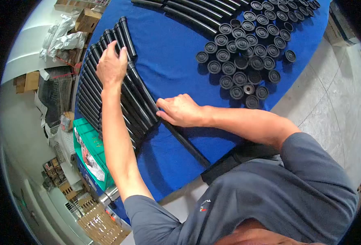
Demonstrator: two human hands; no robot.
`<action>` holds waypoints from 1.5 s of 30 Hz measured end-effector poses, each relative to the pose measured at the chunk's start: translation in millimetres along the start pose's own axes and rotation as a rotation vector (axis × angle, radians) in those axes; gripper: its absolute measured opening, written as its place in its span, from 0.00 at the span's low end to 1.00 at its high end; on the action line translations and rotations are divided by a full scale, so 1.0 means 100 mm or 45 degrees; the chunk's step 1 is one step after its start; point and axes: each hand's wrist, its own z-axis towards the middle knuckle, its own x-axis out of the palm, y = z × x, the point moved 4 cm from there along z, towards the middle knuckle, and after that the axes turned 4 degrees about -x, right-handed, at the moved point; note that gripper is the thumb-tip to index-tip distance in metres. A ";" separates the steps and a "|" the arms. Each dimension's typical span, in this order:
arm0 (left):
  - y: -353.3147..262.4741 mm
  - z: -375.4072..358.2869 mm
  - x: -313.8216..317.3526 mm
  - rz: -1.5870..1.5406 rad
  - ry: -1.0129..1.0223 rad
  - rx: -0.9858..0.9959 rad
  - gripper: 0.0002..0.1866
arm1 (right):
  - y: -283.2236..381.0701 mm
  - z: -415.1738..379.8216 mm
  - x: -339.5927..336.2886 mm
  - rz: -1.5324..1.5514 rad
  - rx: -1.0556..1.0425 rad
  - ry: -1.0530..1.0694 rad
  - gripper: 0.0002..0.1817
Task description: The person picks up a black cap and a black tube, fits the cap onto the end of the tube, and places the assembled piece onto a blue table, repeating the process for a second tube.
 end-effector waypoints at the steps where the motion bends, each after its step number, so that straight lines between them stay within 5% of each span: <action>1: -0.14 -0.13 -0.10 -0.059 0.074 -0.023 0.24 | -0.01 0.01 0.00 -0.010 -0.005 -0.006 0.15; 7: -0.58 -0.92 -0.34 -0.333 -0.124 0.163 0.17 | -0.13 0.07 0.06 0.003 0.029 -0.086 0.08; 8: -0.56 -1.05 -0.36 -0.342 -0.107 0.124 0.16 | -0.12 0.05 0.05 0.071 -0.108 -0.220 0.06; 15: -1.01 -1.33 -0.58 -0.786 0.093 -0.019 0.16 | -0.06 0.04 0.03 -0.056 -0.019 -0.060 0.11; 19: -1.67 -1.07 -0.48 -0.953 0.278 0.305 0.25 | -0.13 0.03 0.08 -0.004 -0.377 -0.408 0.11; 21: -1.98 -0.96 -0.39 -0.928 0.241 0.609 0.30 | -0.08 0.00 -0.01 0.409 -0.341 -0.366 0.11; 24: -2.35 -0.88 -0.19 -0.739 0.237 0.821 0.35 | -0.05 -0.05 0.02 -0.097 -0.516 -0.455 0.08; 30: -2.68 -0.86 0.08 -0.708 0.231 0.921 0.29 | -0.29 -0.03 0.28 0.108 -0.257 0.001 0.15; 38: -2.01 -0.77 -0.23 -0.807 -0.069 0.625 0.19 | -0.27 0.02 0.22 0.138 -0.326 -0.222 0.08; 41: -1.36 -0.70 0.04 -0.513 0.199 0.305 0.18 | -0.03 0.04 -0.02 -0.025 0.060 0.123 0.10; 42: -1.19 -0.69 0.13 -0.429 0.275 0.246 0.18 | -0.03 0.02 0.00 -0.011 -0.052 -0.034 0.10; 45: -0.89 -0.69 0.36 -0.256 0.523 0.099 0.20 | -0.01 0.04 -0.02 -0.104 -0.036 0.049 0.11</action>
